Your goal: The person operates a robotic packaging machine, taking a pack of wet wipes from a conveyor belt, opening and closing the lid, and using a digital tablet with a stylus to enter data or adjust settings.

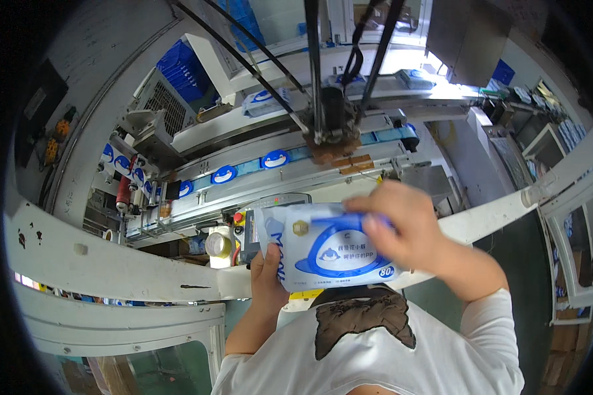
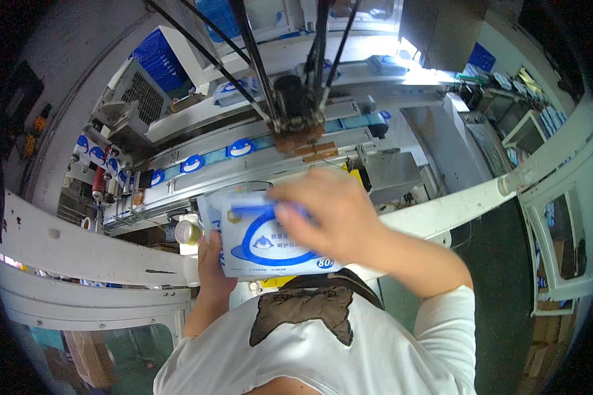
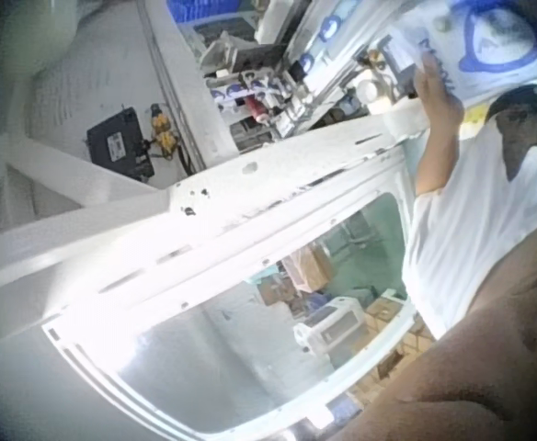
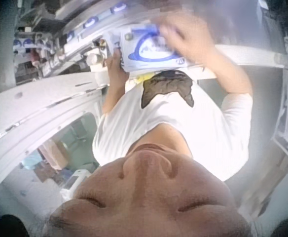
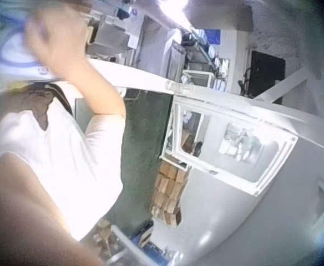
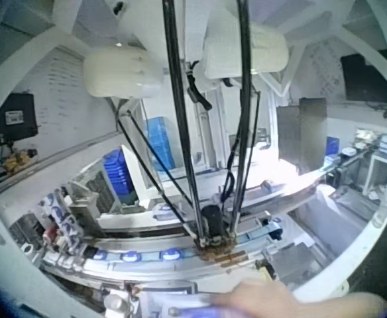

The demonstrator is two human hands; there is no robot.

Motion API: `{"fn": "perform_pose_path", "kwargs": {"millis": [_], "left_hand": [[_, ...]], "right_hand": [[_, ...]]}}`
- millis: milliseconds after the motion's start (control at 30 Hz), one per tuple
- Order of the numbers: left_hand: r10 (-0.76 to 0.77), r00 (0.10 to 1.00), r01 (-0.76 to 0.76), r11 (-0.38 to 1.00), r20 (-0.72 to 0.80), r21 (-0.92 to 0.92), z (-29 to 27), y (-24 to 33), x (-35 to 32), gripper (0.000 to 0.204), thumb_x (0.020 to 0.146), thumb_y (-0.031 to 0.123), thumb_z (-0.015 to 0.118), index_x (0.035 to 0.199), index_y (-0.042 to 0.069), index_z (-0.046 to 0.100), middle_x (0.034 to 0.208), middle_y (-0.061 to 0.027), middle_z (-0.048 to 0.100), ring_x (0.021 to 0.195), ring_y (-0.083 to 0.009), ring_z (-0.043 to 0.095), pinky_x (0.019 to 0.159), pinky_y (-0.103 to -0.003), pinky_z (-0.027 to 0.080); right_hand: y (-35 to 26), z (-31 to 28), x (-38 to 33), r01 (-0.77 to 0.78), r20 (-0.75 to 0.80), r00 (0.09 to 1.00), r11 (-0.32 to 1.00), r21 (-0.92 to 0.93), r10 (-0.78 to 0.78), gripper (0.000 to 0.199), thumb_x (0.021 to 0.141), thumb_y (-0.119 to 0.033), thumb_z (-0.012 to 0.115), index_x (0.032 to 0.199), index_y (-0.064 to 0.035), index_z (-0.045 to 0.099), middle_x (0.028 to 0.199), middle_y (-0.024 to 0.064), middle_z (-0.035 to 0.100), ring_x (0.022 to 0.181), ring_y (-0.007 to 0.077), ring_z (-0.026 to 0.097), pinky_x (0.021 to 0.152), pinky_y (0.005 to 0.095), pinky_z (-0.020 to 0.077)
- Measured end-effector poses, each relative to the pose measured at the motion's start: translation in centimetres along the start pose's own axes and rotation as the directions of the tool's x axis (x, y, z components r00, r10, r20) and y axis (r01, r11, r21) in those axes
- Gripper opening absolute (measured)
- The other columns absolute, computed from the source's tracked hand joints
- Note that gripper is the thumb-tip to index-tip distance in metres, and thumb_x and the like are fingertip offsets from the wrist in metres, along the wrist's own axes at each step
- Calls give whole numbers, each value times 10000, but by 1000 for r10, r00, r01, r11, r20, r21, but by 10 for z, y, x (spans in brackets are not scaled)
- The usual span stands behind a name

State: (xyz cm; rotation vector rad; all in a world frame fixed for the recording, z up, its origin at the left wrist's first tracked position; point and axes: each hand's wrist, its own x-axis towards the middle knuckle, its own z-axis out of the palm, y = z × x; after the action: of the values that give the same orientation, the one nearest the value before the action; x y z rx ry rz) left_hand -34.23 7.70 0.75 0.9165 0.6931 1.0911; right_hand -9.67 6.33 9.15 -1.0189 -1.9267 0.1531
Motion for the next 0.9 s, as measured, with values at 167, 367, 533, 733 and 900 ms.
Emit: {"fn": "perform_pose_path", "kwargs": {"millis": [167,367,533,733,900], "left_hand": [[-71,997,71,993,0,-95,1,1,-5,412,954,348,432,1218,32,448,1077,-81,589,946,-157,600,796,-298,502],[-33,999,31,993,-17,-110,6,4,-2,405,956,347,432,1160,8,516,1039,-92,624,881,-159,630,747,-281,515],[-47,999,46,996,-9,-74,2,1,-1,449,956,378,407,1212,13,465,1058,-86,604,931,-154,605,781,-278,498],[138,982,-78,919,131,-387,-21,-28,3,714,859,596,445,1333,71,350,1313,-102,434,1192,-231,432,1007,-423,338],[421,896,-323,836,140,-444,5,-60,21,658,892,542,414,1364,102,286,1394,-89,343,1280,-258,340,1063,-462,272]], "right_hand": [[1,-12,32,-458,244,887,823,338,393,348,930,-306,482,864,18,591,684,138,556,603,219,524,560,312,412],[-4,-12,34,-449,252,889,839,306,384,383,933,-343,475,859,19,577,684,127,544,590,201,502,571,310,411],[2,-9,36,-430,243,898,852,299,368,378,935,-348,469,857,8,572,674,129,528,587,198,502,567,314,406],[10,-4,43,-408,151,913,822,396,380,359,936,-336,468,833,-1,547,651,112,499,569,177,504,547,310,410],[15,32,50,-361,16,926,871,332,378,296,930,-288,476,833,-22,563,686,106,514,567,215,526,549,332,437]]}}
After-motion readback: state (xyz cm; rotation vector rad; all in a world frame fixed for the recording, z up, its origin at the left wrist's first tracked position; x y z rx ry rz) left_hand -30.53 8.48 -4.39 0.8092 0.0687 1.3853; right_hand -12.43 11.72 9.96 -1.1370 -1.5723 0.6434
